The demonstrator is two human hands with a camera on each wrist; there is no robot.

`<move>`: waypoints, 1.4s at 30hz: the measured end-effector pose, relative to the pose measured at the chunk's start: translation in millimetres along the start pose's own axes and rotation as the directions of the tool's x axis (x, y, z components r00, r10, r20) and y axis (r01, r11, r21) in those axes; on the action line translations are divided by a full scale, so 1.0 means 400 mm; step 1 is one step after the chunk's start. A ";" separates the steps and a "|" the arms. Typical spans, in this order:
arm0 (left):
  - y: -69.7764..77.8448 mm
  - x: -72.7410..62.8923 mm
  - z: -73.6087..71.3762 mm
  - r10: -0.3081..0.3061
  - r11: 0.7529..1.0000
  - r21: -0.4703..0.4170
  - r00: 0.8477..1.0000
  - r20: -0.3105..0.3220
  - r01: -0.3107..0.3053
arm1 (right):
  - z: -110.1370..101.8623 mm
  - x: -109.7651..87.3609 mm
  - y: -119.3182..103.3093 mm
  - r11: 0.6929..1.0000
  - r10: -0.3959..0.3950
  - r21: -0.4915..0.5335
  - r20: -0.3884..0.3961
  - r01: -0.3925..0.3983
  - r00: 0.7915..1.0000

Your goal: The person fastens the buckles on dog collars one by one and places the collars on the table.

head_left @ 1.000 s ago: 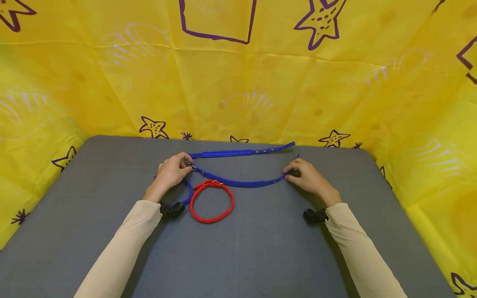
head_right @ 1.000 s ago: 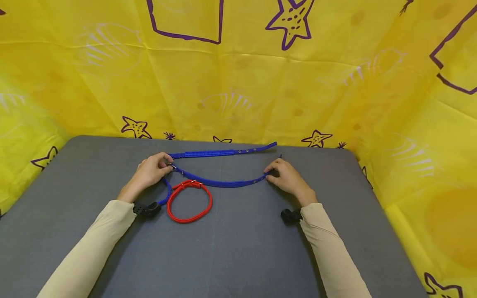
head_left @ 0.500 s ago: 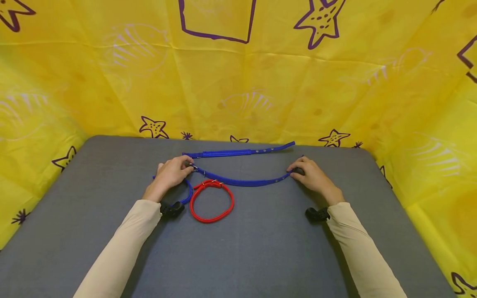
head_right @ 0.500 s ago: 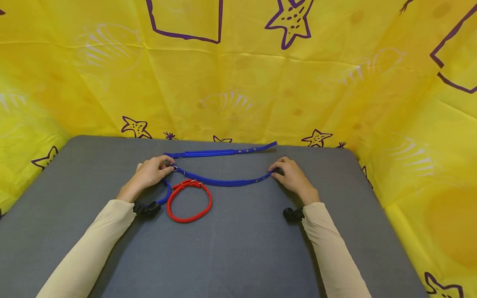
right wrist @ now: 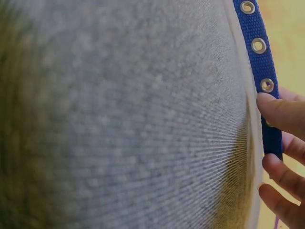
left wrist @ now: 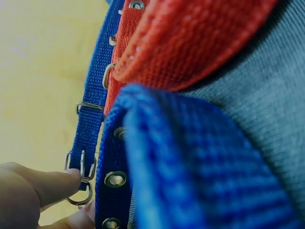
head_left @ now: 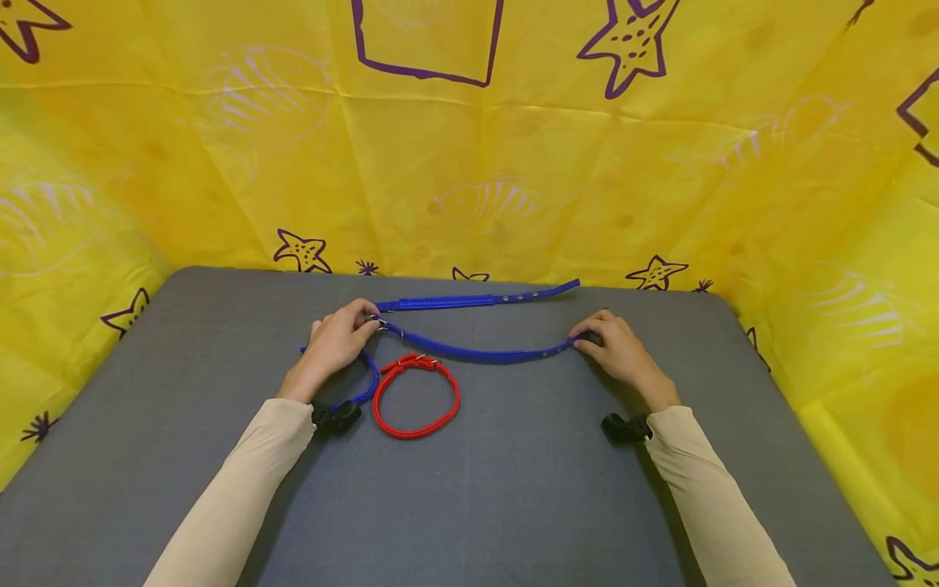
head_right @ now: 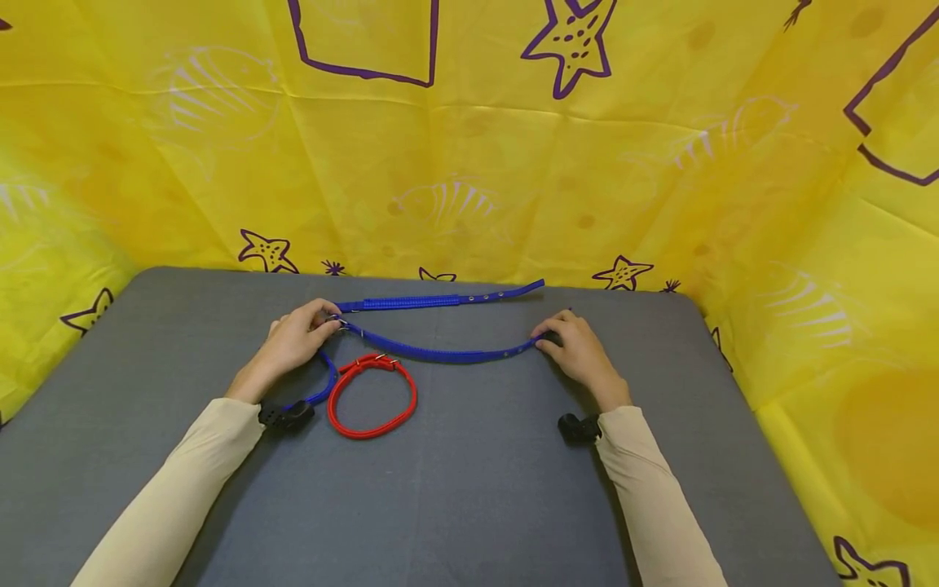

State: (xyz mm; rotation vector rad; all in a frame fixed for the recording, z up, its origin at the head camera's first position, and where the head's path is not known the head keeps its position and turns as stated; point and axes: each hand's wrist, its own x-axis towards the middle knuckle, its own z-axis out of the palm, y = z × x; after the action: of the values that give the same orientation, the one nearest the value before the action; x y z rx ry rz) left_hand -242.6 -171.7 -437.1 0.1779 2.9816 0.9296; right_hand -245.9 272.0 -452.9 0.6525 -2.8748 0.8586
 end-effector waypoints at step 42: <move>0.094 -0.082 -0.006 0.092 0.918 -0.381 0.994 -0.051 -0.105 | 0.008 -0.078 -0.099 0.994 -0.076 0.073 -0.145 0.087 0.986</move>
State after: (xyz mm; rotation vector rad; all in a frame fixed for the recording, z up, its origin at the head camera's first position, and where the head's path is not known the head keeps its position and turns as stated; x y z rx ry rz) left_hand -206.1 -145.9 -414.6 0.3084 2.7633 1.5159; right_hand -200.7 252.1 -441.2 0.6819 -2.6804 0.9692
